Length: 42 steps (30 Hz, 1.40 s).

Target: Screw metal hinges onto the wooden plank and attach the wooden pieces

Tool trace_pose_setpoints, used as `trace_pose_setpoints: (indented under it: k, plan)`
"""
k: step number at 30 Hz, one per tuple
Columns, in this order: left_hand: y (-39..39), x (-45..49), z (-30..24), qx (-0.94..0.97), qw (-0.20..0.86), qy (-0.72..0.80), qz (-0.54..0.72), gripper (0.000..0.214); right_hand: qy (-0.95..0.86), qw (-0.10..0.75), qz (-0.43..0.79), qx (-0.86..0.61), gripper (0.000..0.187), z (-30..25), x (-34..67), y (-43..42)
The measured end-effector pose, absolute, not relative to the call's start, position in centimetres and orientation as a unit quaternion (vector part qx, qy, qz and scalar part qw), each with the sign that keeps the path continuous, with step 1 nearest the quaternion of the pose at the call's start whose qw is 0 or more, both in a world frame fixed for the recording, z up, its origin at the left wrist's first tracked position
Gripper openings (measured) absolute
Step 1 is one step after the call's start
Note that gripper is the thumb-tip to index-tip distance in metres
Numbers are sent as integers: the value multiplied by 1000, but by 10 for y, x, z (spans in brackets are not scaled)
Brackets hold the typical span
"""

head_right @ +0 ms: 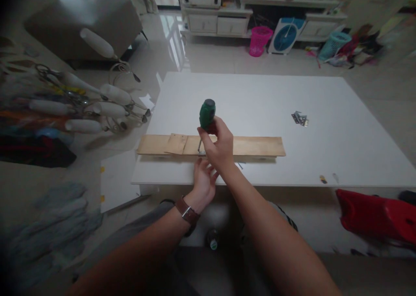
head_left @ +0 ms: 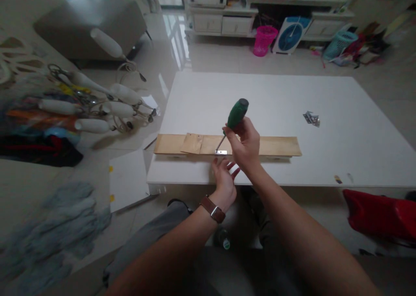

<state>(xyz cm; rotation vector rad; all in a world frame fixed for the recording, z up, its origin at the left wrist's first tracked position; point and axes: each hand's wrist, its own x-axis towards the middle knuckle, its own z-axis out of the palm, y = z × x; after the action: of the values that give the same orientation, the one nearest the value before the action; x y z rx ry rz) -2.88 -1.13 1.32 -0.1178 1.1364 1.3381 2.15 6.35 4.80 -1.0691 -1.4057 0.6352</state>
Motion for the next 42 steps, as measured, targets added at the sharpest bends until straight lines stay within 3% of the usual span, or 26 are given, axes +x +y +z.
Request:
trace_pose_setpoints:
  k: [13, 34, 42]
  plan:
    - [-11, -27, 18, -52, 648, 504, 569, 42, -601, 588, 266, -471, 18, 46, 20, 65]
    - [-9, -31, 13, -40, 646, 506, 570, 57, -621, 569, 269, -467, 16, 45, 16, 64]
    - [-9, -32, 15, -27, 647, 504, 572, 49, -644, 566, 238, -456, 21, 45, 17, 62]
